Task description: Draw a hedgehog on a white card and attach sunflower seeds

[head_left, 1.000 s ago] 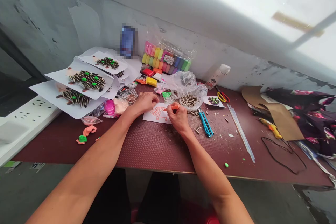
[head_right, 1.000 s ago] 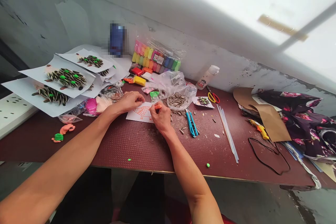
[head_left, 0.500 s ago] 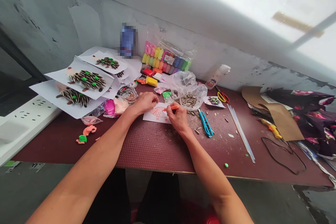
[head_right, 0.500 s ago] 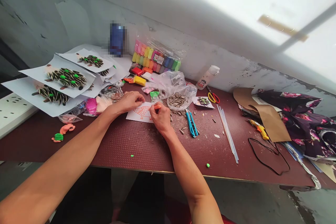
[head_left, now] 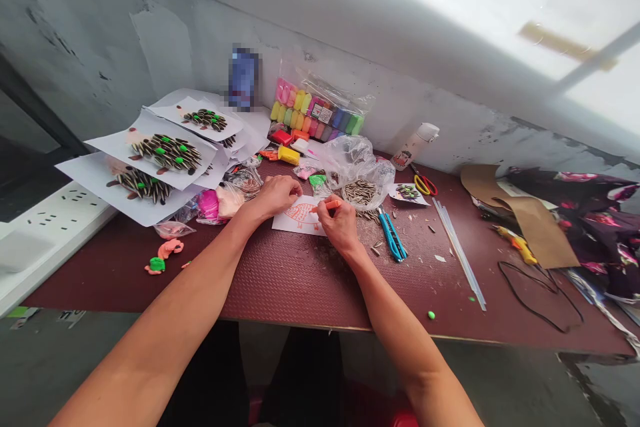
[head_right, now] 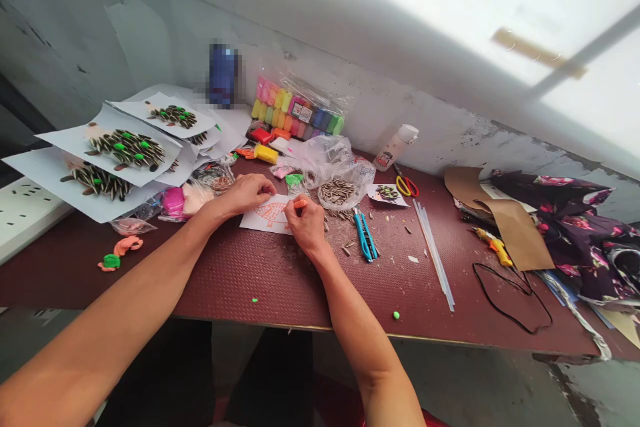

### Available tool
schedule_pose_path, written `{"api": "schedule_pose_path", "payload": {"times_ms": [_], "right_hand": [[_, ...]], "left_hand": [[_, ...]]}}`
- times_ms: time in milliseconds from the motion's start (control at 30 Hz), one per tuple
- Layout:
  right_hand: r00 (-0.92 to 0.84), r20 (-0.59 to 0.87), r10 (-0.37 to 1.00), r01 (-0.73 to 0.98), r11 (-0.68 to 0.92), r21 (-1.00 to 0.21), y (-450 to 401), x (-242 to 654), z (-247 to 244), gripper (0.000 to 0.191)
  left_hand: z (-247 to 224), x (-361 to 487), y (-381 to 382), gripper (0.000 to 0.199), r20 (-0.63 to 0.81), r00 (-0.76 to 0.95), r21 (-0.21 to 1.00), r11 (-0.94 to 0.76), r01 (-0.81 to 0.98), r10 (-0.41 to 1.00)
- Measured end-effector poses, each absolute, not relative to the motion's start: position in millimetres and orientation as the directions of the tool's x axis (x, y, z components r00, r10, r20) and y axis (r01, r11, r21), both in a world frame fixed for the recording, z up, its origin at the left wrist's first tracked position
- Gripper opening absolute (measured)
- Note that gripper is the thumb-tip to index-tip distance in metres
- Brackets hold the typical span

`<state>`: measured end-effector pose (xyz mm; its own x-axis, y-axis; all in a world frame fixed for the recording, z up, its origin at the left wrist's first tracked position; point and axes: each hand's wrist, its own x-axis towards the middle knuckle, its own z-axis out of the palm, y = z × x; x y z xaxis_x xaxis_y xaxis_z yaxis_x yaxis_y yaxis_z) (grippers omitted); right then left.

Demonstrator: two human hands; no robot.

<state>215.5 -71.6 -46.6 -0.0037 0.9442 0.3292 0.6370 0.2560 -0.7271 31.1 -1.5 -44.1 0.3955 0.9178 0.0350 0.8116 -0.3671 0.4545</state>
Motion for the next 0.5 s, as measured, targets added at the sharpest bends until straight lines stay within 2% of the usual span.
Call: {"api": "schedule_pose_path", "payload": {"times_ms": [500], "right_hand": [[0.004,0.339,0.941,0.635,0.259,-0.728,-71.8,215.3,-44.4,0.029]], "left_hand": [[-40.3,32.1,-3.2,0.03,0.012,0.39,0.453,-0.353,0.818,0.921]]}}
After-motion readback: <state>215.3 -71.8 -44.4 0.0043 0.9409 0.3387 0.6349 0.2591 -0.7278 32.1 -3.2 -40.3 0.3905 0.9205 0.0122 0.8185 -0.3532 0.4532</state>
